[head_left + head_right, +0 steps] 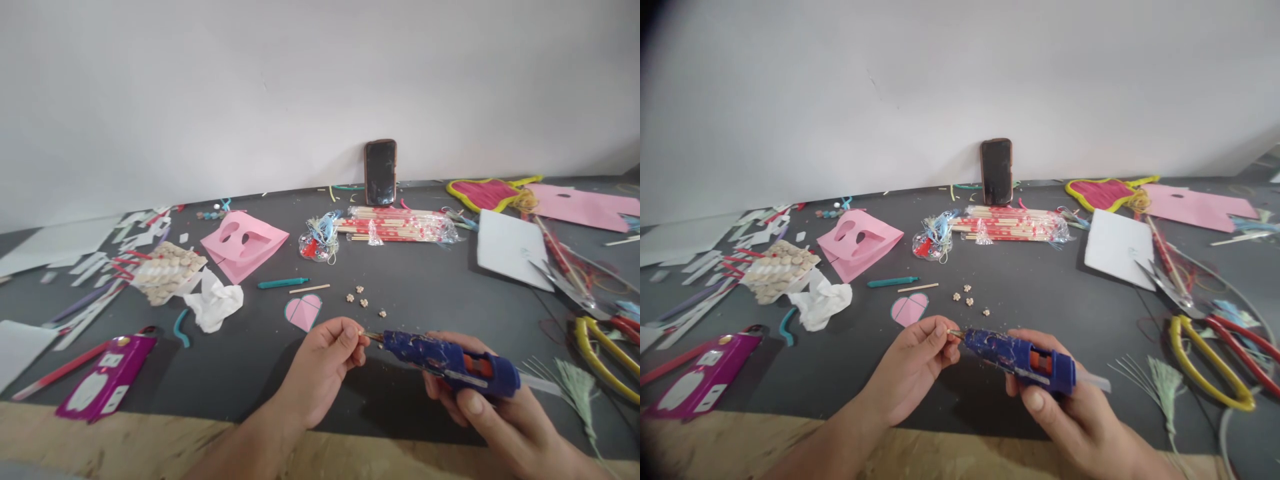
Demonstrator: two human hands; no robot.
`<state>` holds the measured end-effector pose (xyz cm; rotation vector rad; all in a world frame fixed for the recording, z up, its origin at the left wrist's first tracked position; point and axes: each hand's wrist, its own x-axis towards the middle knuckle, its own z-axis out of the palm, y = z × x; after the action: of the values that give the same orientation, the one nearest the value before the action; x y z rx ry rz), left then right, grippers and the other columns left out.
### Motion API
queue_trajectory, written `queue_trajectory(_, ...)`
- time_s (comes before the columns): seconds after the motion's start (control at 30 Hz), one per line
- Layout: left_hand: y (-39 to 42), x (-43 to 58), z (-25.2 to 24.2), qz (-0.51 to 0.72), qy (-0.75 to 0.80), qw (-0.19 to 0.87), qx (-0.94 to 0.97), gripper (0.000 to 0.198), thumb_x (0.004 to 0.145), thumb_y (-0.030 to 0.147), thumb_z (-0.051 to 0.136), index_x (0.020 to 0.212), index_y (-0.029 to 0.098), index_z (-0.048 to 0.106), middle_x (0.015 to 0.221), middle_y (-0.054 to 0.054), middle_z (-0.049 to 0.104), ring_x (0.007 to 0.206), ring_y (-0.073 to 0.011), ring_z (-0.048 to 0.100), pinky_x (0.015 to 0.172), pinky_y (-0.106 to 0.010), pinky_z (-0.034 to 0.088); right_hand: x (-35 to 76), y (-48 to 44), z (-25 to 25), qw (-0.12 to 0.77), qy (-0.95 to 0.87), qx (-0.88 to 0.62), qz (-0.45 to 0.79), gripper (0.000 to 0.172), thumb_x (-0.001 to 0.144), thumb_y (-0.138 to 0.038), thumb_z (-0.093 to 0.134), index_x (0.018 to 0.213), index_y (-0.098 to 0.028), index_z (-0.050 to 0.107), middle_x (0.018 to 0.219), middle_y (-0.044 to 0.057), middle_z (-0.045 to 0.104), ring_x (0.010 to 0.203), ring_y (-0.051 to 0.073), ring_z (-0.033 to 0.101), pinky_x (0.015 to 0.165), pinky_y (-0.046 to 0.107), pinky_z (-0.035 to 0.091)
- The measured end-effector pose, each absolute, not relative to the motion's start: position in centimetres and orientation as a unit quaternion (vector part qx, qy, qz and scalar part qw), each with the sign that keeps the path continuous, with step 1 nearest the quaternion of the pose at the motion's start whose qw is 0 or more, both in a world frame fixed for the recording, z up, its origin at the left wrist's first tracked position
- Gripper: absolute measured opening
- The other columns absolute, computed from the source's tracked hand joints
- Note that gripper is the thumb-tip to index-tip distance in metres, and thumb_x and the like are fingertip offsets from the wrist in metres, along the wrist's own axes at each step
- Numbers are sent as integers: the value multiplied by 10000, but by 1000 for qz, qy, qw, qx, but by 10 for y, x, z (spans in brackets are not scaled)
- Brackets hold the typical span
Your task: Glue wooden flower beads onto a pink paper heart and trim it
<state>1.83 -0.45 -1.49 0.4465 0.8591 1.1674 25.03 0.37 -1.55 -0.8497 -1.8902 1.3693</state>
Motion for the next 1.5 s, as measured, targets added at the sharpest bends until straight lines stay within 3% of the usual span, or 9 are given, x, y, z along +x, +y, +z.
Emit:
queue_trajectory(0.23,-5,19,-14,529,390,727,199,258,754,365,734,725,131,629,687,-1,593,606,-68,483,621,-218,364,250,3,-16,324,-722,-319,522,383,971,-368,399,1336,-271,336,833,52,638,517,98,541,415,171,431)
queue_trajectory(0.43,-4,18,-15,528,386,729,200,249,762,355,728,719,131,628,689,2,587,605,-67,485,622,-221,359,249,4,-14,332,-717,-327,518,375,956,-375,433,1316,-288,377,844,64,653,721,168,643,470,183,473)
queue_trajectory(0.77,-5,19,-13,527,389,728,199,277,745,377,737,708,133,612,685,2,582,604,-73,476,626,-231,356,249,4,-15,338,-705,-336,525,365,945,-389,444,1287,-265,405,839,69,650,723,190,666,617,275,554)
queue_trajectory(1.33,-5,19,-13,527,390,727,205,285,746,383,733,697,139,593,681,5,571,603,-77,464,631,-241,346,248,0,-15,344,-669,-396,526,367,901,-464,499,1195,-245,512,897,86,638,727,200,654,633,296,568)
queue_trajectory(1.5,-5,19,-12,524,396,725,207,295,734,394,739,699,140,595,677,6,566,600,-79,457,628,-245,340,251,4,-15,333,-702,-358,518,324,916,-382,499,1212,-251,508,920,84,646,722,190,654,658,299,570)
